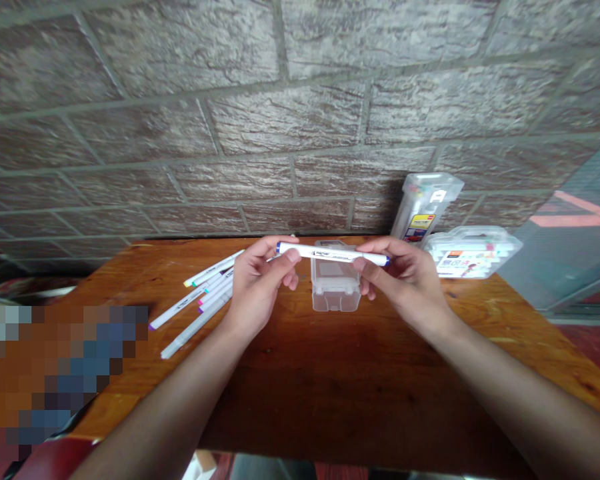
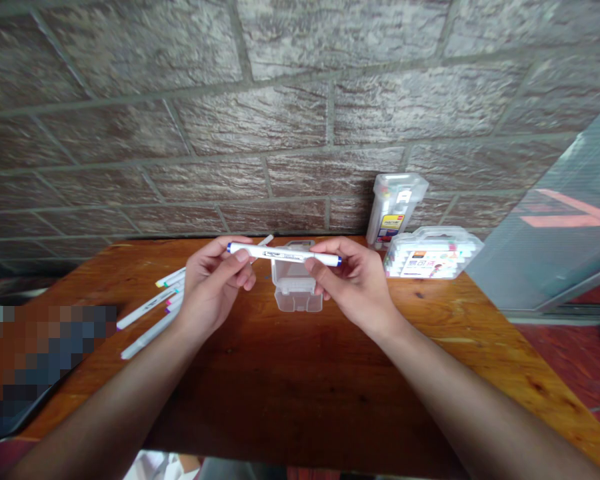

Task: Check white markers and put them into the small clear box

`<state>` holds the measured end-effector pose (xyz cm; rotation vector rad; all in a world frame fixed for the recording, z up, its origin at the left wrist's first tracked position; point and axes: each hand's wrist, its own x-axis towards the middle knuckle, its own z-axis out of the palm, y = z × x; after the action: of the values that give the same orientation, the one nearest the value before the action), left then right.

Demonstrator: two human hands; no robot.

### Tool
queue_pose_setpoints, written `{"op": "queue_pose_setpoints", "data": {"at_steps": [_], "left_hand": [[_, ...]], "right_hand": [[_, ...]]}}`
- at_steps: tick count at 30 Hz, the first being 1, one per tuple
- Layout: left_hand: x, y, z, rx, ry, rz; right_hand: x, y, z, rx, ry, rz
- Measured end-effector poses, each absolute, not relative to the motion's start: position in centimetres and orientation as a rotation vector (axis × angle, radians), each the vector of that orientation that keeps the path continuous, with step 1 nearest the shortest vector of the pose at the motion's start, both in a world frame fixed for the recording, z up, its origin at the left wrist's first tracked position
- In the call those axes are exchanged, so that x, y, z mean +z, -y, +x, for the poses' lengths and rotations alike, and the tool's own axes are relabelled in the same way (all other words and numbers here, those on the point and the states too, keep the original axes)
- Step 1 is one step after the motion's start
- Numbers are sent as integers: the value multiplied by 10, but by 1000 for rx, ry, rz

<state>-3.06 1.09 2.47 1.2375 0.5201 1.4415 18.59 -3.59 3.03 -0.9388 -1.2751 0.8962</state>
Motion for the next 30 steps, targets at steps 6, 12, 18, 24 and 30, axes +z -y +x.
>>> {"op": "queue_pose_setpoints", "data": {"at_steps": [6,12,18,24,30], "left_hand": [[28,-10,-31,1445,-536,1204],[27,-10,-31,1427,-516,1210],[26,-11,-33,1433,-493,1235],[25,-10,-32,1422,-483,1241],[24,-12,-33,1432,-514,1249]], "right_hand": [[29,39,182,778,1354,-922],[24,37,183,710,1401,-931],[22,38,183,662,1421,-929],[22,40,182,668,1414,-950],[21,40,182,631,1446,-938]]}}
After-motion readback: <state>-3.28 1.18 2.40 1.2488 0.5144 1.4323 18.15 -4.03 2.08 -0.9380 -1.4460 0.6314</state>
